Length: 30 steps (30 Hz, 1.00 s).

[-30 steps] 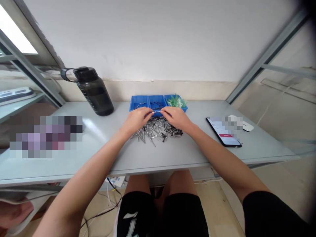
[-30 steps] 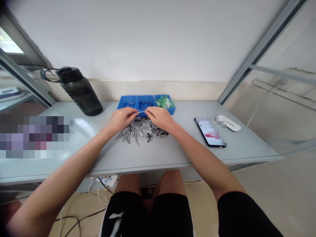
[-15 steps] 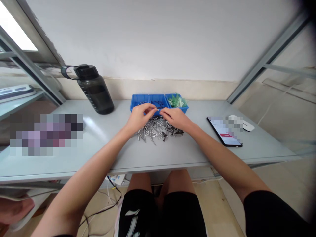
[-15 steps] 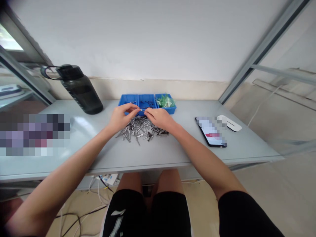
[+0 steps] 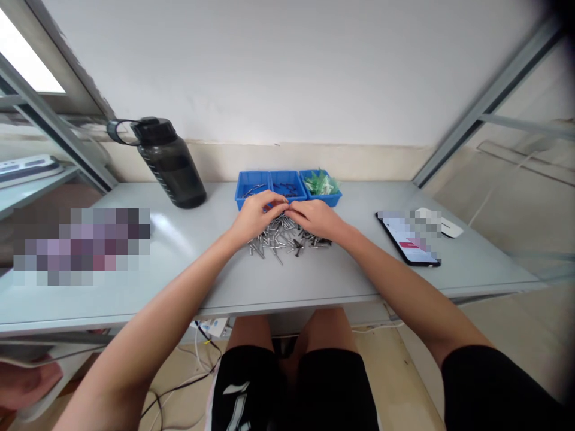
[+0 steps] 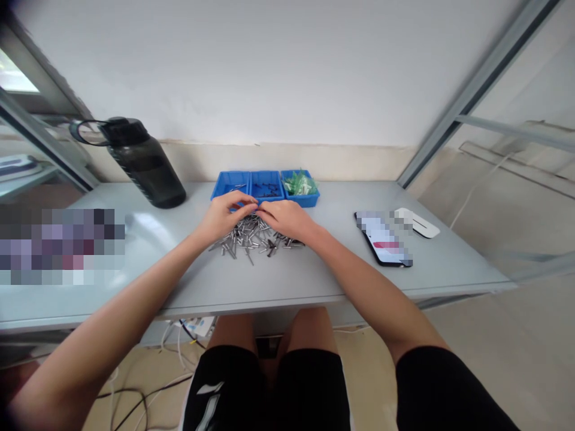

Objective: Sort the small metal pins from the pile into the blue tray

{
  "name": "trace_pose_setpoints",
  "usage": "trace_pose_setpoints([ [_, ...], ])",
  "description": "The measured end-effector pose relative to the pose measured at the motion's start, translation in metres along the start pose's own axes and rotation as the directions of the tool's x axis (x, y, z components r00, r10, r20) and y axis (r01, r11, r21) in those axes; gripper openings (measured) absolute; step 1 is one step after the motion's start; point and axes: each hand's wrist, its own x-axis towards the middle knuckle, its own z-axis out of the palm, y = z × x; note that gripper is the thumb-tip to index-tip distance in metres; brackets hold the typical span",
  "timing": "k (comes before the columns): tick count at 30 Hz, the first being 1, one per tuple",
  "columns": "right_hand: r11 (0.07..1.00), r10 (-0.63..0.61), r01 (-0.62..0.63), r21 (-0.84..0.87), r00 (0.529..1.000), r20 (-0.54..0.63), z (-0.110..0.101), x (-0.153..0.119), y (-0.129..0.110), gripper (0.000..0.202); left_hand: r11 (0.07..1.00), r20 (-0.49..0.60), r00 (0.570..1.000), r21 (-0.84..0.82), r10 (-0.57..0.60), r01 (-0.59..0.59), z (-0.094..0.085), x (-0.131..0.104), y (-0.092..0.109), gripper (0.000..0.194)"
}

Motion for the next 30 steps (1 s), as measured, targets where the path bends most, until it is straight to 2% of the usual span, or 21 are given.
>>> trace_pose_setpoints([
  [2,0.999,0.012,-0.012,0.03,1.0,-0.021,-0.002,0.0,0.0,0.027,0.998,-0.006,0.998,-0.037,-0.057,0.057,-0.001,0.0,0.001,0.016],
  [5,0.995,0.043,-0.031,0.098,0.992,-0.122,-0.004,-0.001,-0.001,0.026,0.989,-0.021,0.994,-0.099,-0.112,0.109,-0.001,0.0,0.001,0.016],
  [9,0.99,0.059,-0.03,0.137,0.976,-0.211,-0.004,0.0,-0.003,0.03,0.997,0.019,0.997,-0.008,-0.075,0.076,-0.002,0.0,-0.004,0.014],
  [14,0.995,-0.001,0.016,0.095,0.987,-0.163,0.002,0.0,0.0,0.029,0.996,0.102,0.994,0.084,-0.035,0.026,-0.002,-0.002,-0.009,0.02],
  [21,0.997,-0.029,0.033,0.065,0.998,-0.054,0.002,0.0,0.003,0.032,0.99,0.061,0.997,0.133,-0.045,0.037,-0.004,-0.001,-0.009,0.022],
  [30,0.999,0.012,-0.007,0.044,0.994,-0.108,0.0,0.0,0.008,0.03,0.996,0.06,0.997,0.073,-0.048,0.043,-0.003,0.0,-0.009,0.017],
])
